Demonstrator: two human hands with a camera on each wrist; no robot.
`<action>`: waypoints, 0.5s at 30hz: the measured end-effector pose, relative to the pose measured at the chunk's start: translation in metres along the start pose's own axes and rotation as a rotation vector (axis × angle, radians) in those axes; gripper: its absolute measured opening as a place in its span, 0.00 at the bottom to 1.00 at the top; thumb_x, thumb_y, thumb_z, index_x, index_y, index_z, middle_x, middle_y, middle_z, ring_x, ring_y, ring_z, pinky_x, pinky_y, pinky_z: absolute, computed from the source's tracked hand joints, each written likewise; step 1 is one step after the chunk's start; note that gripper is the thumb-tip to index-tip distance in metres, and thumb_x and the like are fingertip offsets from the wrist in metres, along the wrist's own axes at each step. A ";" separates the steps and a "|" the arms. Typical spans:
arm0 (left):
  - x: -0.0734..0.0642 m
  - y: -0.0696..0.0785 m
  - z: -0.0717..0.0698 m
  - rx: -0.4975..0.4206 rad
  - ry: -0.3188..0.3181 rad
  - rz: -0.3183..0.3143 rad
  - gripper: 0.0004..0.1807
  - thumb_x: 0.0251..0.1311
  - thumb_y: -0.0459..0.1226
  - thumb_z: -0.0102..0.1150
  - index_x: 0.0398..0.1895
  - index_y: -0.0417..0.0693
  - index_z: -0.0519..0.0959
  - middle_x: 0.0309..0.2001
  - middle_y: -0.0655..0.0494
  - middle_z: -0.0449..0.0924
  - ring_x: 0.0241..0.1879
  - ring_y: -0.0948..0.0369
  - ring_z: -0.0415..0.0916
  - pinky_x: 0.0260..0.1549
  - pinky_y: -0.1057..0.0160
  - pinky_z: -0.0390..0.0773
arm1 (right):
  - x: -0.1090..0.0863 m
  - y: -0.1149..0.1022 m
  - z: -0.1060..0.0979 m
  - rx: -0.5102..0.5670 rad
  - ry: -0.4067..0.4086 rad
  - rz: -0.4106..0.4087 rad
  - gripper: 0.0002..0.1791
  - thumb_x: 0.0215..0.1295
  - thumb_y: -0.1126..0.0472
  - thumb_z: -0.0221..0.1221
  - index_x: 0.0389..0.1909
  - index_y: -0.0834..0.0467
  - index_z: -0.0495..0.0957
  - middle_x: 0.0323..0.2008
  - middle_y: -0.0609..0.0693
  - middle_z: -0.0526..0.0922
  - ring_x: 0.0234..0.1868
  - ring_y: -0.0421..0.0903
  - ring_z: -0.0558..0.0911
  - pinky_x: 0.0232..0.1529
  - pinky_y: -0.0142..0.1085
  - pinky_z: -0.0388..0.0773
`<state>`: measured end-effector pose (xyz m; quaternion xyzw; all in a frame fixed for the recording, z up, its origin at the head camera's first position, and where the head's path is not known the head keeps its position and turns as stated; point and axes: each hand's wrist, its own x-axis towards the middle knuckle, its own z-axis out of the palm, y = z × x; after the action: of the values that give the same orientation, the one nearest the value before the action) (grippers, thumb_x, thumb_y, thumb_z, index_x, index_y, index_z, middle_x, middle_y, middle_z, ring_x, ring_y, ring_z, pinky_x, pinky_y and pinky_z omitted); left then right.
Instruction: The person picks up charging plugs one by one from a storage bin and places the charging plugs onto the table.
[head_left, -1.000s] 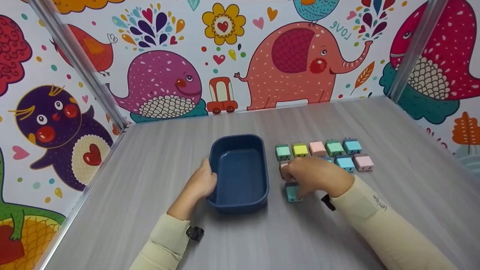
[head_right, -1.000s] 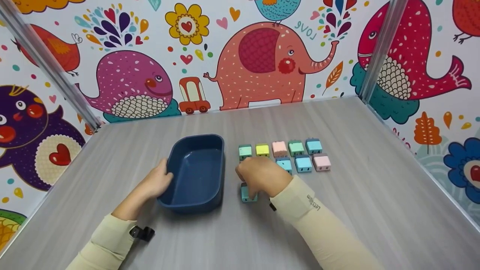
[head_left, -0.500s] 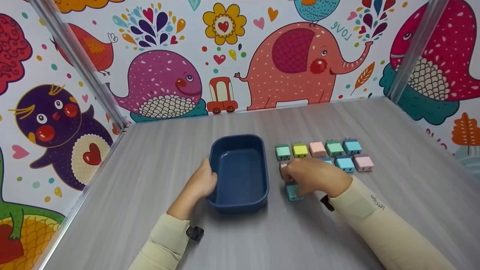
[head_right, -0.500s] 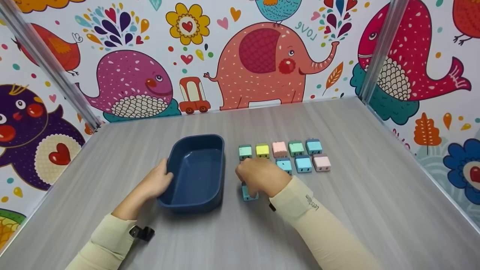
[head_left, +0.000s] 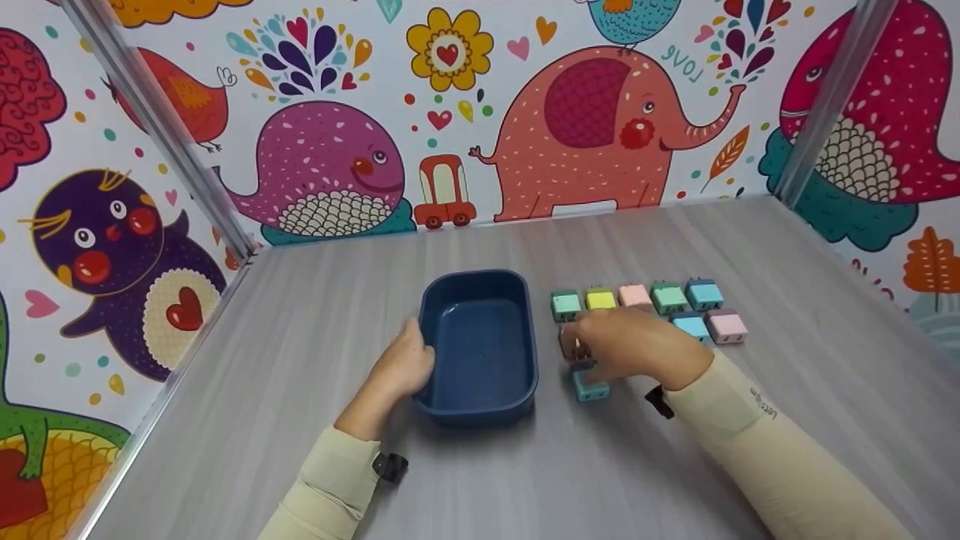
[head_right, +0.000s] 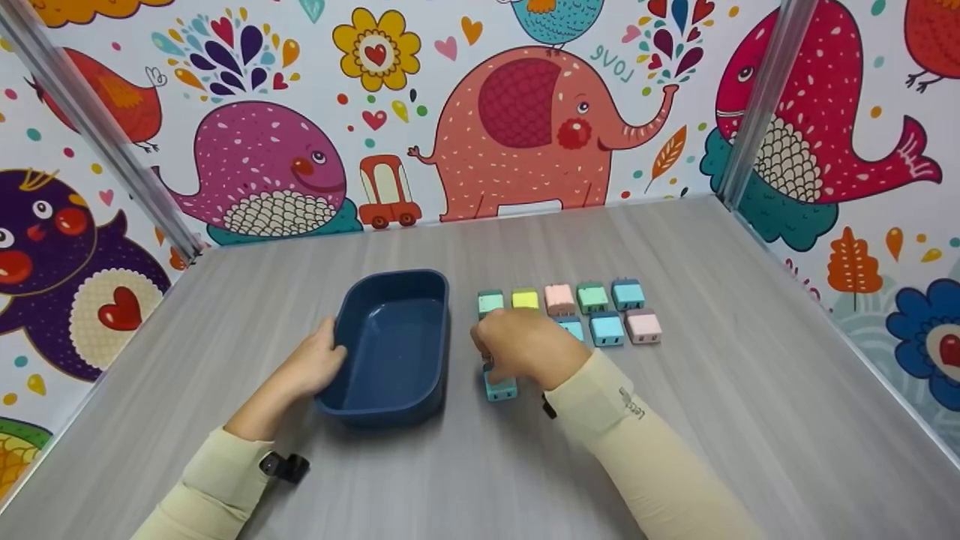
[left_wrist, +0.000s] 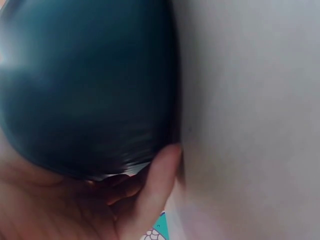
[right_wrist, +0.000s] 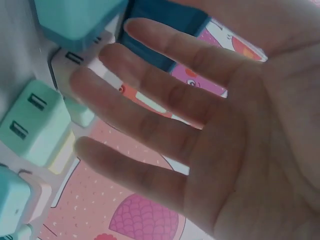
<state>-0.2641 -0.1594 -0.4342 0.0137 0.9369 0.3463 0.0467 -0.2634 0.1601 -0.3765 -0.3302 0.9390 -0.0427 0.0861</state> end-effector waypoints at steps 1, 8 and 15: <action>0.000 0.000 0.000 0.000 0.001 -0.001 0.34 0.78 0.32 0.40 0.81 0.26 0.49 0.76 0.25 0.62 0.75 0.37 0.64 0.71 0.39 0.67 | 0.000 0.002 -0.001 -0.003 0.029 -0.014 0.19 0.56 0.60 0.81 0.48 0.56 0.90 0.40 0.49 0.88 0.38 0.43 0.83 0.44 0.43 0.87; 0.000 0.002 -0.001 0.011 0.009 0.010 0.33 0.77 0.31 0.40 0.80 0.24 0.51 0.74 0.23 0.65 0.73 0.36 0.67 0.68 0.39 0.70 | -0.003 0.020 -0.011 0.054 0.273 -0.001 0.30 0.61 0.55 0.78 0.63 0.58 0.84 0.55 0.57 0.84 0.53 0.53 0.86 0.52 0.49 0.86; -0.001 0.002 0.000 0.018 0.011 0.000 0.33 0.77 0.31 0.40 0.80 0.23 0.50 0.75 0.23 0.63 0.74 0.36 0.65 0.70 0.39 0.68 | -0.003 0.050 -0.015 0.082 0.356 0.100 0.43 0.67 0.45 0.73 0.79 0.54 0.69 0.75 0.60 0.68 0.74 0.63 0.70 0.67 0.62 0.73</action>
<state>-0.2633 -0.1584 -0.4327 0.0122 0.9402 0.3380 0.0412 -0.2946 0.2009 -0.3685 -0.2668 0.9520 -0.1344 -0.0661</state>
